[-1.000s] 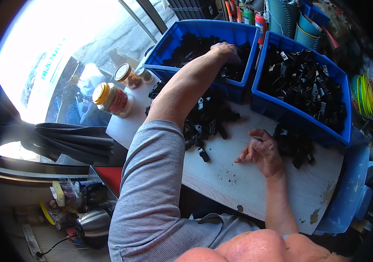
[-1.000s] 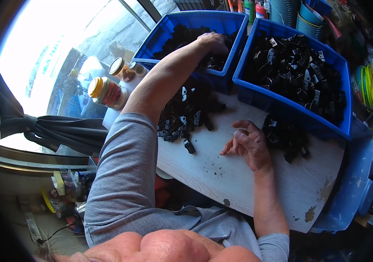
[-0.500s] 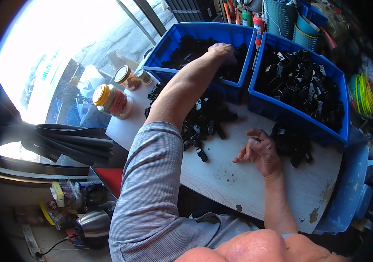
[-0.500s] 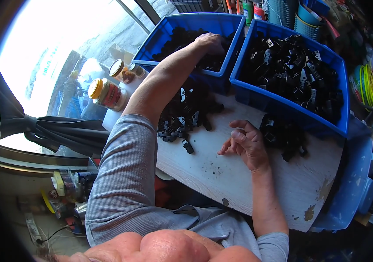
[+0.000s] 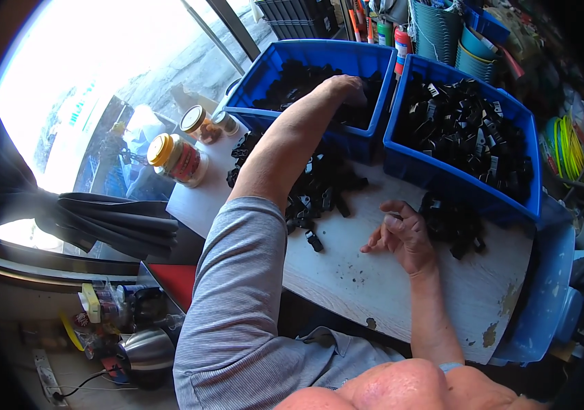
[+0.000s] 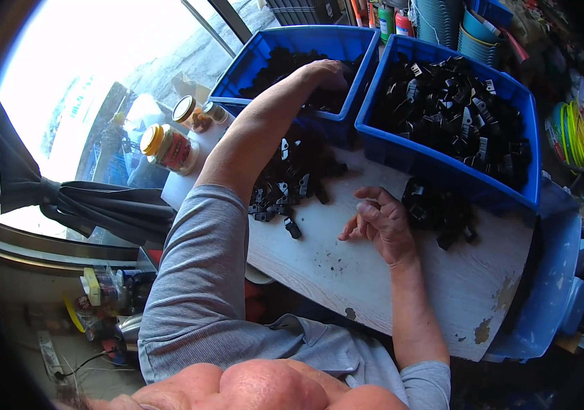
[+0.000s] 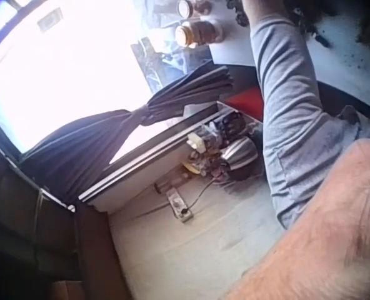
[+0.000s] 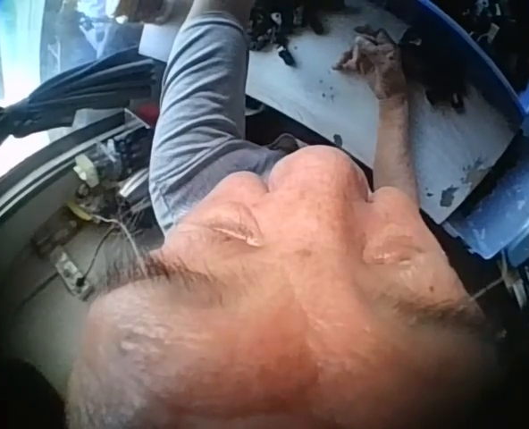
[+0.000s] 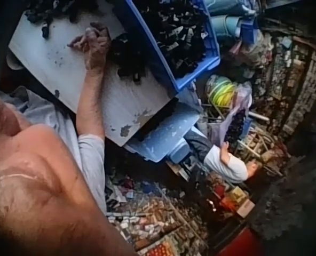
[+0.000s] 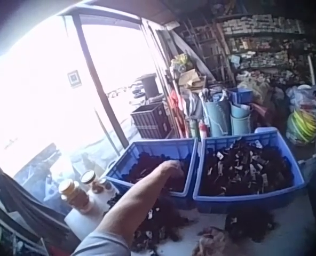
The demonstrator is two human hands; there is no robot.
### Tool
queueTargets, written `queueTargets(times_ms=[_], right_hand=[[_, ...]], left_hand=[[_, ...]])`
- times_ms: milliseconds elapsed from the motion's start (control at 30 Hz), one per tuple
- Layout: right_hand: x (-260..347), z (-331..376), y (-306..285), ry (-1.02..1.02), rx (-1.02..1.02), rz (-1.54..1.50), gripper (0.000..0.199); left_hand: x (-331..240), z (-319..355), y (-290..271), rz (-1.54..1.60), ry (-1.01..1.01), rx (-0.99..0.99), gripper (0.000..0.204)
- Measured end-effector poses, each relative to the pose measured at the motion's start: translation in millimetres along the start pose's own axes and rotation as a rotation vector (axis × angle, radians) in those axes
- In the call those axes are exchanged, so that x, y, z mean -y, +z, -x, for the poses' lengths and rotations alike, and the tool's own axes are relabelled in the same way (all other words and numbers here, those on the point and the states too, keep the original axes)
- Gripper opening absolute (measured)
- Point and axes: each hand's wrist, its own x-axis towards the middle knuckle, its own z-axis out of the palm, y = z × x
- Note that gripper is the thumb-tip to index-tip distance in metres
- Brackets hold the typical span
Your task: Assembling small black plastic components at a workbench by hand.
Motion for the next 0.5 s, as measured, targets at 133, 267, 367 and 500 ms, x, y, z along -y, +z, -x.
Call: queueTargets(times_ms=[133, 267, 367, 500], right_hand=[[1.4, 1.0, 1.9, -0.003, -0.023, 0.040, 0.038], [0.6, 1.4, 0.2, 0.008, -0.002, -0.024, 0.039], [0.1, 2.6, 2.2, -0.003, -0.008, 0.040, 0.038], [-1.3, 5.1, -2.8, 0.010, -0.024, 0.006, 0.037]], left_hand=[[5.1, 1.1, -2.9, 0.070, -0.013, -0.019, 0.053], [17.9, 2.7, -5.5, 0.155, -0.001, -0.119, 0.055], [26.8, 8.5, -10.8, 0.329, 0.037, -0.188, 0.056], [15.3, 26.1, -16.2, 0.549, 0.068, -0.286, 0.041]])
